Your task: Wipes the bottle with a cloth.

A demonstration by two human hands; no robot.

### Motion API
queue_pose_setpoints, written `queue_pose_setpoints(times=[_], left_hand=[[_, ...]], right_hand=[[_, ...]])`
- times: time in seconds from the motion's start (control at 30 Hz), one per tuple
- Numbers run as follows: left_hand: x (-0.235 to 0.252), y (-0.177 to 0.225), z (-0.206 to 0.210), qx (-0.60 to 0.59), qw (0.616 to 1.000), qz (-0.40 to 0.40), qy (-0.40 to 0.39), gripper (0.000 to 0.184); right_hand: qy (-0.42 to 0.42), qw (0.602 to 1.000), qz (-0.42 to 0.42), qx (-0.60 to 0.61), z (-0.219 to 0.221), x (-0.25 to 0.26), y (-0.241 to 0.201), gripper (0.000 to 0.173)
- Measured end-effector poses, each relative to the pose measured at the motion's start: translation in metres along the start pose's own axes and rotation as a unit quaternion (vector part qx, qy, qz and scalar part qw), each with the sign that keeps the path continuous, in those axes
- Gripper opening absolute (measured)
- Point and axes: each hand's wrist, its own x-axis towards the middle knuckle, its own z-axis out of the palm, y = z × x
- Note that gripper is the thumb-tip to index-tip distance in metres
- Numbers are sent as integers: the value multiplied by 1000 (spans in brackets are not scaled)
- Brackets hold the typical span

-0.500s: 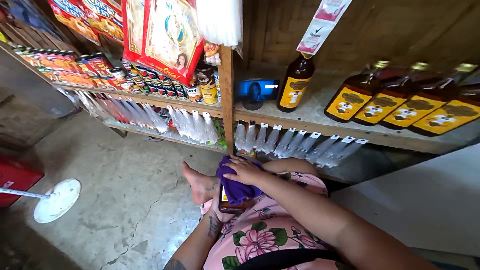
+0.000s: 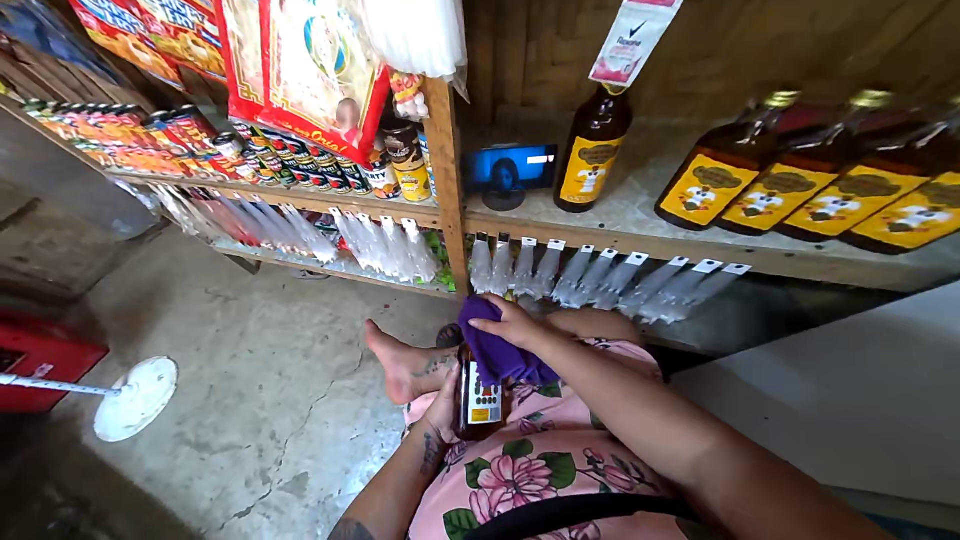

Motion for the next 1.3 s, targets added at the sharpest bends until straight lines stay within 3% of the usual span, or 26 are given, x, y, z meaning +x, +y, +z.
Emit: queue_pose_setpoints(times=[0.13, 0.3, 0.37, 0.43, 0.5, 0.7, 0.83, 1.3], left_hand=[[2, -2, 2, 21, 1000, 1, -23, 88], [-1, -1, 6, 28, 999, 7, -23, 91], [-3, -1, 6, 33, 999, 14, -20, 90], [-4, -1, 7, 46, 999, 12, 2, 92], [-5, 0, 10, 58, 998, 8, 20, 89], [-2, 0, 10, 53, 999, 0, 6, 89], [-2, 0, 8, 41, 999, -9, -3, 79], [8, 2, 3, -30, 994, -50, -95, 86]], right_hand=[[58, 995, 29, 69, -1, -4, 1, 45], [67, 990, 45, 116, -5, -7, -3, 44], [36, 989, 42, 134, -5, -10, -3, 53], [-8, 994, 29, 103, -3, -10, -1, 75], [-18, 997, 23, 69, -3, -9, -1, 80], [22, 999, -22, 17, -2, -8, 5, 50], [39, 999, -19, 0, -1, -8, 4, 49], [92, 991, -2, 101, -2, -12, 0, 39]])
